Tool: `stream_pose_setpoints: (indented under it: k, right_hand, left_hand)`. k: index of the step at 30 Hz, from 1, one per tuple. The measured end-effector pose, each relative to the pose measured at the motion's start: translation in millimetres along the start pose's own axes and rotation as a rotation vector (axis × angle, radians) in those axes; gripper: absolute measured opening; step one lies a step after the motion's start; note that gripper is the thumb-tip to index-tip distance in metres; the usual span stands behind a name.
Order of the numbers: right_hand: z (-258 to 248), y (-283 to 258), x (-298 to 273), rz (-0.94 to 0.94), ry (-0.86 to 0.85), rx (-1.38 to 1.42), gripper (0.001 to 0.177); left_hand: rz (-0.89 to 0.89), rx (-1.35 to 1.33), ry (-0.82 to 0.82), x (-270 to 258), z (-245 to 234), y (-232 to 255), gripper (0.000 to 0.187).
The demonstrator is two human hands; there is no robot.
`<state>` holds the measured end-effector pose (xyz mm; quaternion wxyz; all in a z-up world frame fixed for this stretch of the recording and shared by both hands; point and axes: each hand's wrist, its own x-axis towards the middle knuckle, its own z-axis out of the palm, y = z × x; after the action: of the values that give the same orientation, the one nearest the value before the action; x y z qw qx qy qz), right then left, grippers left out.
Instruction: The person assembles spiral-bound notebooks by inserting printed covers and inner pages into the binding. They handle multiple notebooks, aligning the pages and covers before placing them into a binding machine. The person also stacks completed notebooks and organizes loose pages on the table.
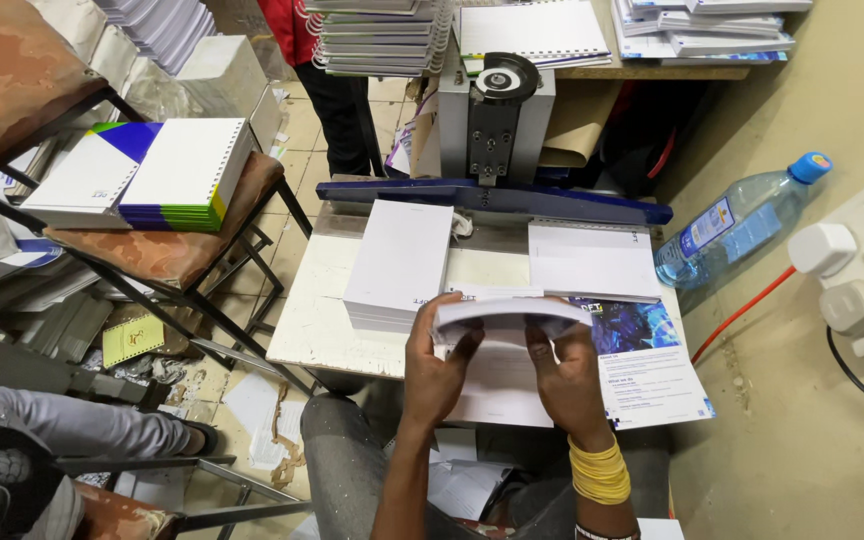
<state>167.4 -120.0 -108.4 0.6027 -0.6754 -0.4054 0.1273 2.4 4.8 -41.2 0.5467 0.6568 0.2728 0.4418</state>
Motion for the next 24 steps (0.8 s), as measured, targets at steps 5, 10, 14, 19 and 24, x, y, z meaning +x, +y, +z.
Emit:
stream_pose_setpoints:
  k: [5, 10, 14, 19, 24]
  right_hand:
    - [24, -31, -5, 0.102, -0.01, 0.146, 0.034]
    - [27, -33, -7, 0.0, 0.109, 0.016, 0.022]
    - [23, -31, -15, 0.275, 0.03, 0.147, 0.065]
    - [3, -51, -24, 0.159, -0.113, 0.626, 0.062]
    - [3, -50, -42, 0.324, -0.078, 0.608, 0.044]
  left_hand:
    - [-0.031, -0.098, 0.003, -5, -1, -38, 0.033]
    - [-0.135, -0.067, 0.061, -2, 9, -22, 0.025]
    - [-0.173, -0.073, 0.031, -7, 14, -37, 0.055]
    - [-0.381, -0.195, 0.084, 0, 12, -36, 0.04]
    - [-0.712, -0.421, 0.113, -12, 18, -16, 0.101]
